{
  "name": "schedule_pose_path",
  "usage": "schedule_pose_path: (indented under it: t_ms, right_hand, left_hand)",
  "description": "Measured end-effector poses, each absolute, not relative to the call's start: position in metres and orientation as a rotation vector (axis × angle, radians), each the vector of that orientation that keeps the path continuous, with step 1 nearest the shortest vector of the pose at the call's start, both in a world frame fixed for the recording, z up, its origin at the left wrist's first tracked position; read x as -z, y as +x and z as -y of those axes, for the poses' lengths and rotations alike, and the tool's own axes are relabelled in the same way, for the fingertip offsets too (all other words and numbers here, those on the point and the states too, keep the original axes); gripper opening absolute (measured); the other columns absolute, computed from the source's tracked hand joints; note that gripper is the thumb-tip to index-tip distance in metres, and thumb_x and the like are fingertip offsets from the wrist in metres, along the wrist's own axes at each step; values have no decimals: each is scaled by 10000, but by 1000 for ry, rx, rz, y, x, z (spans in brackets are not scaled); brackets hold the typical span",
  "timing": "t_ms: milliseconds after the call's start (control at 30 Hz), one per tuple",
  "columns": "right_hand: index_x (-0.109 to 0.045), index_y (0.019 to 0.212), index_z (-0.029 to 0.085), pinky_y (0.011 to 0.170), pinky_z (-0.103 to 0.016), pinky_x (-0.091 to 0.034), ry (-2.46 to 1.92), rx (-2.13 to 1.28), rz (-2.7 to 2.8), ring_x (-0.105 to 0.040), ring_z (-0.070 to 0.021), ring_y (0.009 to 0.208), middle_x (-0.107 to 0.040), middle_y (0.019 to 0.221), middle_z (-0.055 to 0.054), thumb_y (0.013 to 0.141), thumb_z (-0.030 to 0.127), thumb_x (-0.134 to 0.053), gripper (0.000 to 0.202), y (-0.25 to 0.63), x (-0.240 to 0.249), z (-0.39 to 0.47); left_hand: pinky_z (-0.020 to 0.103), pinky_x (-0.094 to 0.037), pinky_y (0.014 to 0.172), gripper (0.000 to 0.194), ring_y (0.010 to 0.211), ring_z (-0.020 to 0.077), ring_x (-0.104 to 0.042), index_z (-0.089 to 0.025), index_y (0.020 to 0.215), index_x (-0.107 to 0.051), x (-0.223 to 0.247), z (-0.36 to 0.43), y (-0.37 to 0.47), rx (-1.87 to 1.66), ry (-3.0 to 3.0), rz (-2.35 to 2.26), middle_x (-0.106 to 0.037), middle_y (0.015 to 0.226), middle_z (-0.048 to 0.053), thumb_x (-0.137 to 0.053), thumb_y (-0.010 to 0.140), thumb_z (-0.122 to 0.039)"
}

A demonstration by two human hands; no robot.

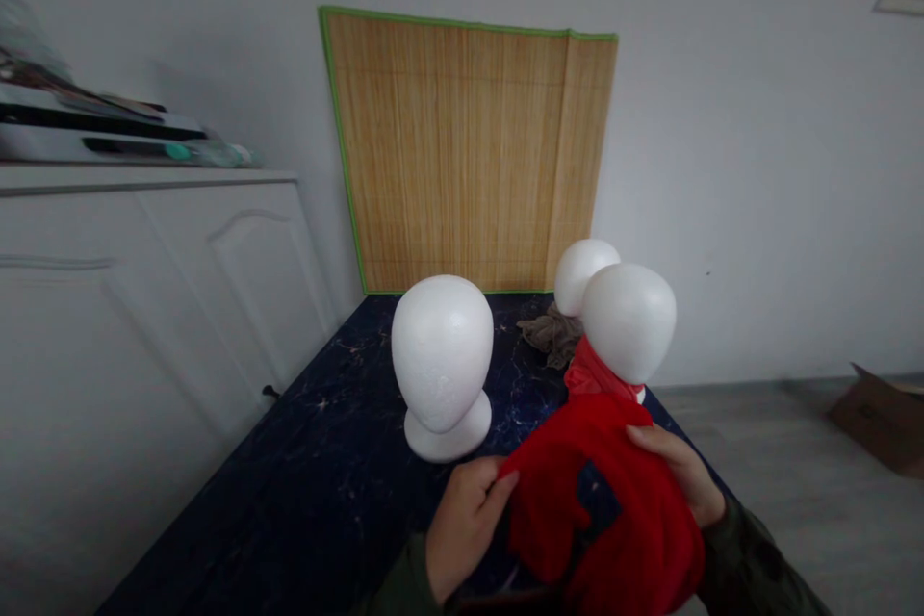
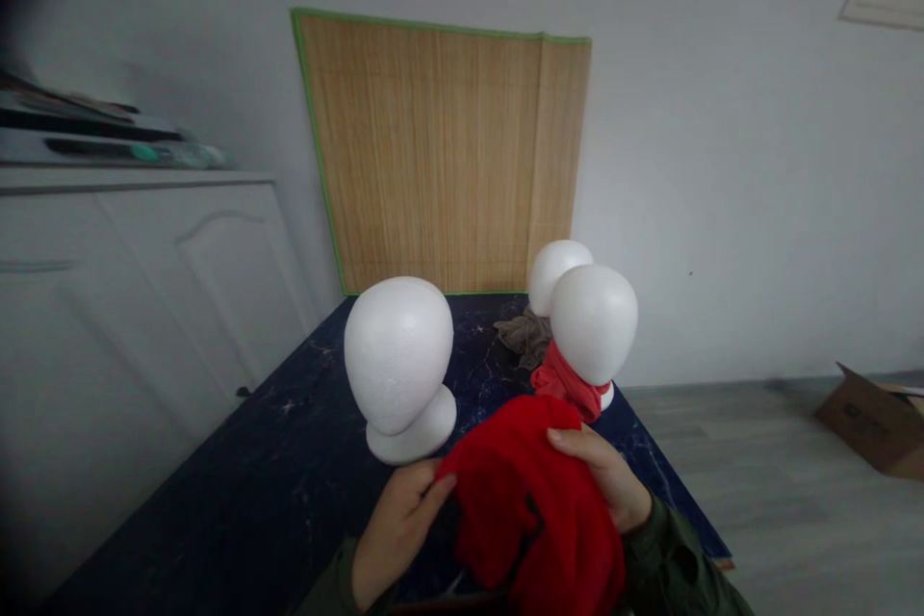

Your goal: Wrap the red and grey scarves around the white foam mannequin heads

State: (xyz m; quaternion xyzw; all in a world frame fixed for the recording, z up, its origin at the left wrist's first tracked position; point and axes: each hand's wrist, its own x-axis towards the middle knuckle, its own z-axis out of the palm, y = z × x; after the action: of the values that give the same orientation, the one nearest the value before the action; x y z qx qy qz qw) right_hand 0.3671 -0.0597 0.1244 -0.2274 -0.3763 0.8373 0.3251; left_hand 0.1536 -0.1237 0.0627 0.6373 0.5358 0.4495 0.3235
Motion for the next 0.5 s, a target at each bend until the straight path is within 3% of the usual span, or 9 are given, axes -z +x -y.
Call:
schedule_pose_path:
  t_ms: [167,300,433,500]
  right_hand:
    - [-654,880,161,983,-372,-349,-640,-2191,949,-589,-221,981,-691,866,-61,684,242,-652,212,383,-120,50]
    - [-652,909,175,956,-362,-380,-583,-2198,953,-612,-209,933,-689,882,-53,689,222,-656,225,377,-117,50]
    - [-655,899,163,914,-361,-421,-584,-2188,955,-637,-213,857,-692,867,-55,670,209,-669,235,369,-121,51]
    - [-661,871,157,913,-359,-423,-610,-2187,947,-640,-215,846,-696,836,-56,668,214,-668,211,368,-125,51]
  left_hand:
    - [338,-370,938,325,986,233,-554,-173,967,-664,-77,138,109,-1466,1540,-1440,-648,1027,67,-467,801,-371]
    - [360,-446,845,445,903,245,-592,-142,1005,-614,-84,145,102,-1660,990,-1309,-659,956,83,-501,749,-488]
    - [316,-458,796,357,856,197,-599,-169,990,-567,-86,149,108,-1354,807,-989,-638,947,57,-537,753,-435]
    - [306,-454,781,419,855,188,-592,-177,1012,-542,-82,151,109,-1079,927,-819,-623,939,48,-613,694,-439]
